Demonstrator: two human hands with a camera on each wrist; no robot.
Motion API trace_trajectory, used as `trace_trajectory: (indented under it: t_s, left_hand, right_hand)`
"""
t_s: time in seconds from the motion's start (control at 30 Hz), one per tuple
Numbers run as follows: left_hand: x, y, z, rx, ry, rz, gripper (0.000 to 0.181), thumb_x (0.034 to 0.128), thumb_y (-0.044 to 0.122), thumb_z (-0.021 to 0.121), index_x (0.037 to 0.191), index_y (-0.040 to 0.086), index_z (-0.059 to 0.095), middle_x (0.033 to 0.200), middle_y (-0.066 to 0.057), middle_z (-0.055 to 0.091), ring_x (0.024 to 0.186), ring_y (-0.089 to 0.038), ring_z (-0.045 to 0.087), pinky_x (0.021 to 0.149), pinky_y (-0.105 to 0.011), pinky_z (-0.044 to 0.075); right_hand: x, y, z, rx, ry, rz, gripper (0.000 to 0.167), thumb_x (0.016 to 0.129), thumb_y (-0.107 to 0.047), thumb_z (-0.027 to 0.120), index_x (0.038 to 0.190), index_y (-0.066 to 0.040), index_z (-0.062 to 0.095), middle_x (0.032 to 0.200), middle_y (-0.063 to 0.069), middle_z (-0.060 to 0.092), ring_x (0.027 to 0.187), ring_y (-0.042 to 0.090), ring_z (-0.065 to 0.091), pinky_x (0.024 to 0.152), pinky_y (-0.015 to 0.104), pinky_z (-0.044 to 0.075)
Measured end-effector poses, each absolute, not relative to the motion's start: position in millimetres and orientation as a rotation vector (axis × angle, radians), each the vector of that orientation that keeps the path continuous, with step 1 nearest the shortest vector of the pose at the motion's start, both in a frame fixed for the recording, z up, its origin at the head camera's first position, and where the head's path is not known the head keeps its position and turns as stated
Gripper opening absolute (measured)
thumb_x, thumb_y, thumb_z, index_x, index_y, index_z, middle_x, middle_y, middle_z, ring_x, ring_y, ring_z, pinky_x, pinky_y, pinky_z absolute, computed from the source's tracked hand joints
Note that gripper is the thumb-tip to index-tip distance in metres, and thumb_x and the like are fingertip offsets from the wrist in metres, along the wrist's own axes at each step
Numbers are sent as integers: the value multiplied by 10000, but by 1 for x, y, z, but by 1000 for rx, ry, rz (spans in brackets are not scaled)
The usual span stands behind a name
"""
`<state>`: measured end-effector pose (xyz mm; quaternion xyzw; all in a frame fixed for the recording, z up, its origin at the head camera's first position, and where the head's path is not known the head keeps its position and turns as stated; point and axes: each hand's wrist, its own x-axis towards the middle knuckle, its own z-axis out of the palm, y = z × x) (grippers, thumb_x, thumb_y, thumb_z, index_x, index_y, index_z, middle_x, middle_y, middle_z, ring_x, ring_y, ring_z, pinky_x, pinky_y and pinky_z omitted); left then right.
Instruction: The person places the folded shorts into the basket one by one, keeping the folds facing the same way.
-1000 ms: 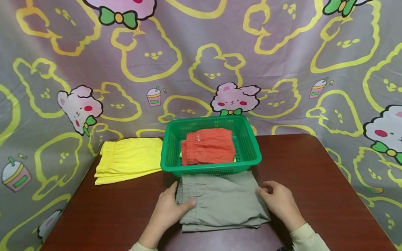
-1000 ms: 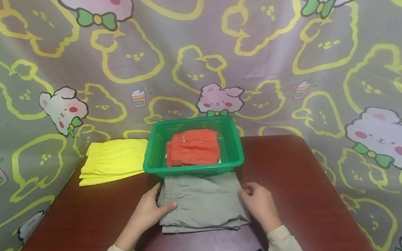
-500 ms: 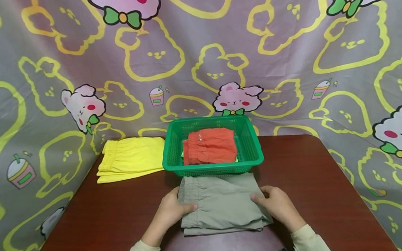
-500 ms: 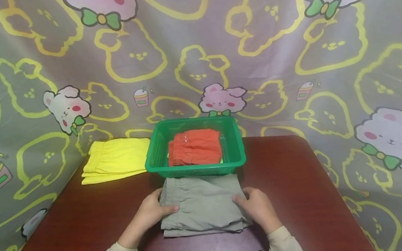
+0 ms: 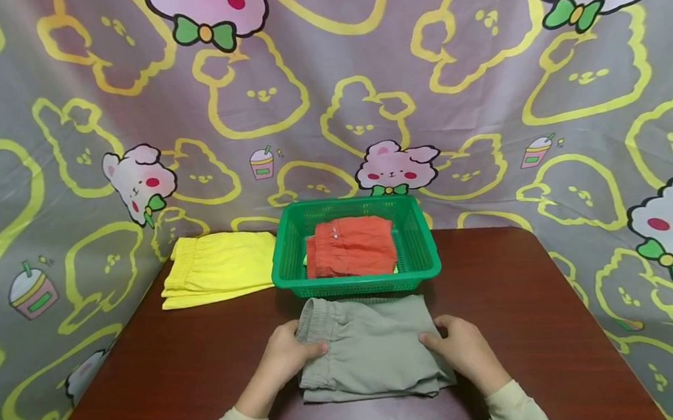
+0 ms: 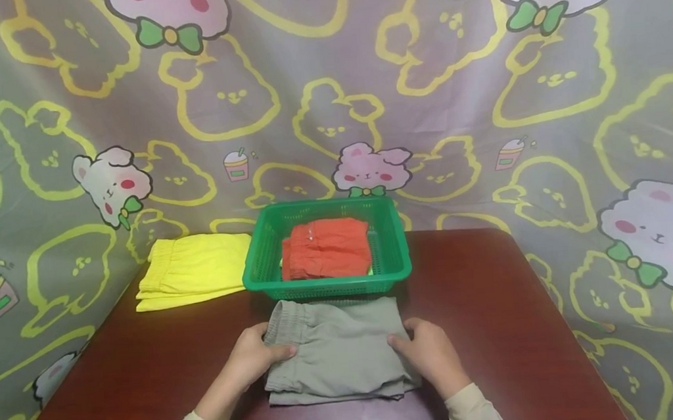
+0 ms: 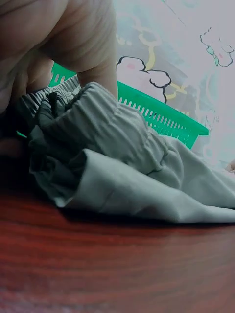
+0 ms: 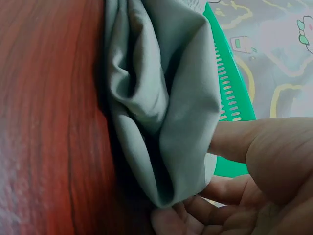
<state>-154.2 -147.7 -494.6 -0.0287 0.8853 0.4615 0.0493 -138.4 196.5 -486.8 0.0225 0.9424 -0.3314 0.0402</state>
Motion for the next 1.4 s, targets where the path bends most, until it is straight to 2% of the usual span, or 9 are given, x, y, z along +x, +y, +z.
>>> trace_trajectory:
  t_s: [0.17,0.23,0.37,0.5,0.7,0.83,0.93,1.17,1.4]
  left_hand:
    - [-152,-147,-494,-134,2607,1541,858,730,175,927,1408,-123,493,1314,-258,626,1190,-371,615,979,-526,519]
    - [-153,-147,-495,-137,2545,1623,901,738,137,917,1450,-136,438,1374,-279,582,1246,-394,578,1018,-540,493]
    - [-153,-149,-497,-115,2411,1752,651,758,88,888,1302,-118,596,1152,-194,710,1025,-289,681,871,-423,569]
    - [-152,-151,-496,-99,2295,1808,436,788,82,864,1148,-89,686,953,-104,744,820,-190,693,720,-321,572]
    - [-146,-152,-487,-43,2494,1613,431,787,139,875,1150,-24,711,999,-86,751,892,-192,688,756,-356,570]
    - [-141,-152,-479,6,2740,1310,525,796,247,877,1242,47,682,1106,-67,746,1036,-249,684,851,-460,561]
    - [-141,-151,-479,13,2764,1271,598,812,253,865,1314,43,619,1166,-95,724,1097,-289,666,884,-504,549]
    - [-150,-154,-488,-56,2546,1577,526,796,99,867,1213,-40,578,1069,-130,682,953,-239,650,784,-400,557]
    - [-152,-159,-490,-83,2423,1680,497,804,118,861,1203,-24,602,1090,-116,671,964,-223,616,802,-365,524]
  right_hand:
    - [-138,195,-485,68,2853,-1099,346,888,-368,780,1069,-85,701,938,7,702,816,143,610,693,360,496]
    - [-138,194,-486,70,2824,-1163,337,889,-347,780,1077,-82,689,931,6,684,812,139,593,691,345,485]
    - [-140,193,-489,93,2726,-1340,341,894,-283,780,1104,-38,667,939,37,672,815,150,587,698,330,484]
    - [-141,191,-492,149,2608,-1492,360,903,-219,772,1142,18,645,975,84,679,823,167,604,698,330,498]
    - [-142,189,-494,210,2479,-1637,376,909,-165,759,1177,62,624,951,112,685,803,185,625,681,340,516]
    - [-142,187,-495,197,2487,-1637,369,907,-162,758,1174,58,629,936,107,684,788,185,628,671,337,518]
    - [-142,186,-495,200,2498,-1632,354,905,-154,756,1164,53,632,929,103,682,789,185,622,672,332,512]
    - [-141,185,-493,197,2468,-1665,355,910,-153,749,1165,58,620,935,106,684,793,185,622,674,333,509]
    - [-142,185,-496,195,2389,-1728,346,939,-141,716,1200,51,593,959,116,666,818,207,630,695,350,511]
